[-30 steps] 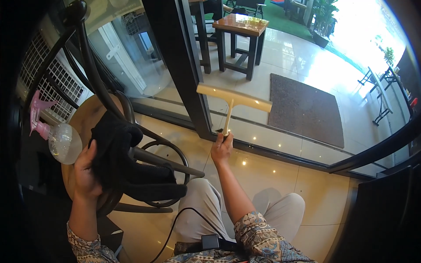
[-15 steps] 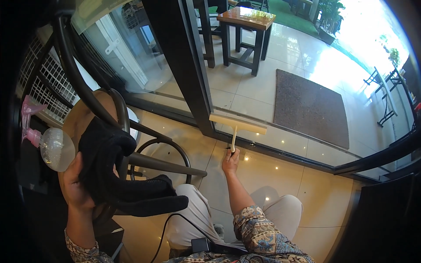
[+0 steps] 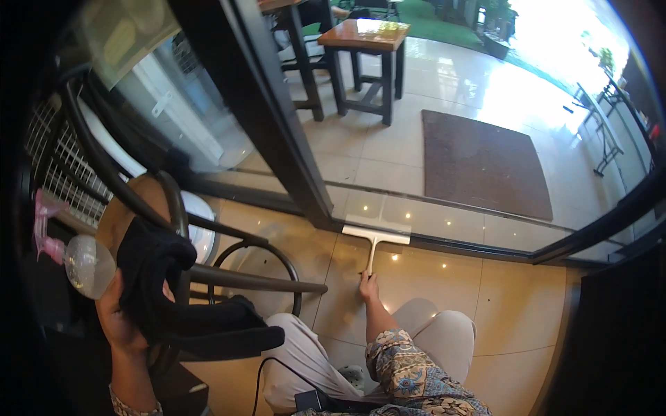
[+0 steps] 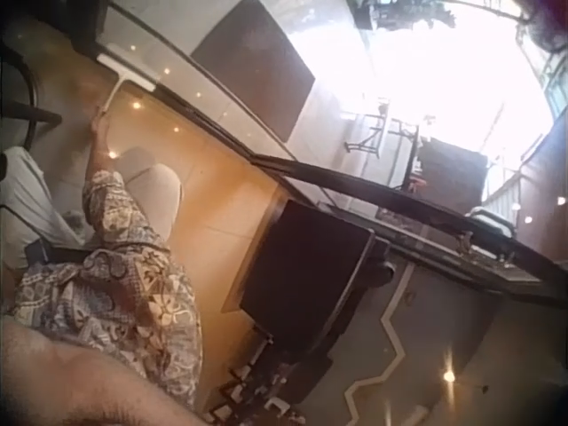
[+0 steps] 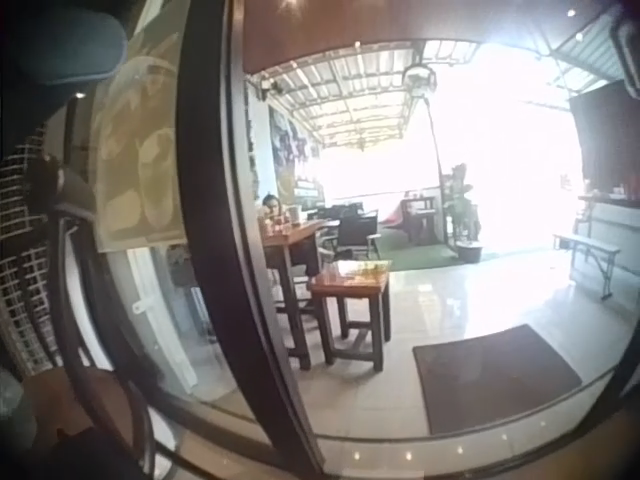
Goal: Cleaning a glass door using a squeegee, spray bottle, and cloth.
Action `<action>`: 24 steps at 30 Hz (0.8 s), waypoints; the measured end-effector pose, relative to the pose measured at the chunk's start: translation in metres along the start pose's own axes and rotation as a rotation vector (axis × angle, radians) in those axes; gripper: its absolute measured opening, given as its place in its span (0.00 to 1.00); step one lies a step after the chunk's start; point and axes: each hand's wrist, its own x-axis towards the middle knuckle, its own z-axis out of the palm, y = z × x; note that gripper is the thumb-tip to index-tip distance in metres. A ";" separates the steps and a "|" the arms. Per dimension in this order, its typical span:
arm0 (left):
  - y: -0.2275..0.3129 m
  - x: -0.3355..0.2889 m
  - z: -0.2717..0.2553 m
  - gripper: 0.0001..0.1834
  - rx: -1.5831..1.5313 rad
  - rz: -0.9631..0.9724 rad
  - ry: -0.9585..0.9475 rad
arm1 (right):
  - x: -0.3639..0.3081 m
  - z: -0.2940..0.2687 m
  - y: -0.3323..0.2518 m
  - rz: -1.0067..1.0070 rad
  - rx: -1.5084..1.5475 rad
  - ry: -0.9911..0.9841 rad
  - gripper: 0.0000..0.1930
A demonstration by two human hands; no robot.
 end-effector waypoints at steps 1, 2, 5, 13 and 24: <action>-0.002 0.004 -0.005 0.21 0.001 -0.003 -0.034 | 0.000 -0.001 0.004 0.013 0.011 -0.050 0.29; -0.004 0.009 -0.019 0.21 0.055 -0.001 -0.169 | 0.003 -0.002 0.009 -0.024 0.034 -0.045 0.29; -0.006 0.015 -0.021 0.21 0.071 -0.039 -0.391 | 0.026 -0.009 0.038 -0.115 -0.012 0.017 0.30; -0.001 0.015 -0.028 0.20 0.051 -0.061 -0.363 | -0.058 -0.058 -0.025 -0.131 0.034 -0.073 0.28; 0.005 0.030 -0.038 0.24 0.681 0.132 -0.720 | -0.117 -0.282 -0.080 -0.276 -0.516 -0.055 0.28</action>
